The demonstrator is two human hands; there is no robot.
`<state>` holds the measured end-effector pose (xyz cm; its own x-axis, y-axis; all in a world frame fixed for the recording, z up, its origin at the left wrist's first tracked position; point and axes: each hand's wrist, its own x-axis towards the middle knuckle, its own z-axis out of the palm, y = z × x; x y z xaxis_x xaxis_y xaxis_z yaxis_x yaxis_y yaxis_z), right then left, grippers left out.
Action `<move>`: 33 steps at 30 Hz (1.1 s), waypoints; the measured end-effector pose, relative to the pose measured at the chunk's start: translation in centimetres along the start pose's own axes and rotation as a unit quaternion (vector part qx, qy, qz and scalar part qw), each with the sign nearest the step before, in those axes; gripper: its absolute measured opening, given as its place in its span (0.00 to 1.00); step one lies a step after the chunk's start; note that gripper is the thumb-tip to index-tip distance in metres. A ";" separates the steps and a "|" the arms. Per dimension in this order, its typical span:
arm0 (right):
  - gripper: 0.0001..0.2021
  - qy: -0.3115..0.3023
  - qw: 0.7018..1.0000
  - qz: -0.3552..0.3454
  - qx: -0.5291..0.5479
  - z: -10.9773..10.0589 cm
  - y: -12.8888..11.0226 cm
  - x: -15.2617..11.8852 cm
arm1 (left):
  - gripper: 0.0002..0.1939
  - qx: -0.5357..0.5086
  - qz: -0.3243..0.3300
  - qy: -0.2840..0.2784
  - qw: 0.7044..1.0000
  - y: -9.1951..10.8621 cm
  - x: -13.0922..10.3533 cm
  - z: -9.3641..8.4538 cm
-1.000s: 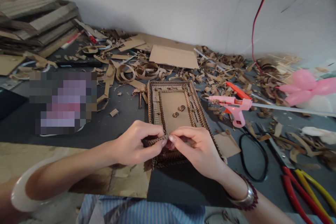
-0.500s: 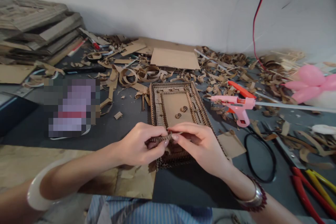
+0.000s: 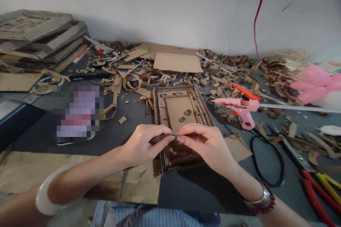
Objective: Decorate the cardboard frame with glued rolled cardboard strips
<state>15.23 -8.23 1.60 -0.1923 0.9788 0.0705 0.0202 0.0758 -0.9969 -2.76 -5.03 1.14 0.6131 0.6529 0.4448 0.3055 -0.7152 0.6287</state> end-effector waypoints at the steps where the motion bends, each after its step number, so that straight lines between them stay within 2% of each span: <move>1: 0.04 0.001 1.000 0.002 -0.002 0.0 0.0 0.0 | 0.05 0.002 0.005 0.005 1.000 0.0 0.0 0.0; 11: 0.09 -0.004 0.991 -0.054 -0.121 0.0 0.7 0.1 | 0.07 0.029 0.052 0.003 0.998 -0.4 -0.2 0.4; 14: 0.10 -0.008 0.989 -0.069 -0.127 -0.1 0.8 0.0 | 0.07 0.036 0.063 0.015 0.997 -0.4 -0.4 0.6; 16: 0.11 -0.003 0.991 -0.068 -0.120 -0.1 0.8 0.0 | 0.06 0.026 0.048 0.027 0.998 -0.4 -0.4 0.6; 20: 0.08 0.018 0.990 -0.066 -0.125 0.1 0.5 0.0 | 0.05 -0.035 -0.036 0.060 0.997 -0.3 -0.4 0.7; 22: 0.06 0.024 0.992 -0.063 -0.109 0.1 0.5 0.0 | 0.04 -0.052 -0.058 0.063 0.995 -0.3 -0.4 0.7; 28: 0.04 0.030 0.998 -0.047 -0.030 0.3 0.7 0.1 | 0.02 -0.028 -0.030 0.058 0.997 -0.2 -0.3 0.5; 33: 0.04 0.037 0.996 -0.039 -0.068 0.3 0.7 0.0 | 0.01 -0.043 -0.008 0.069 0.997 -0.3 0.1 0.4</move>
<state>14.97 -8.20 0.92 -0.1253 0.9800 0.1543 0.1417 0.1716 -0.9749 -2.54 -4.85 0.75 0.5013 0.6963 0.5137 0.2467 -0.6840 0.6865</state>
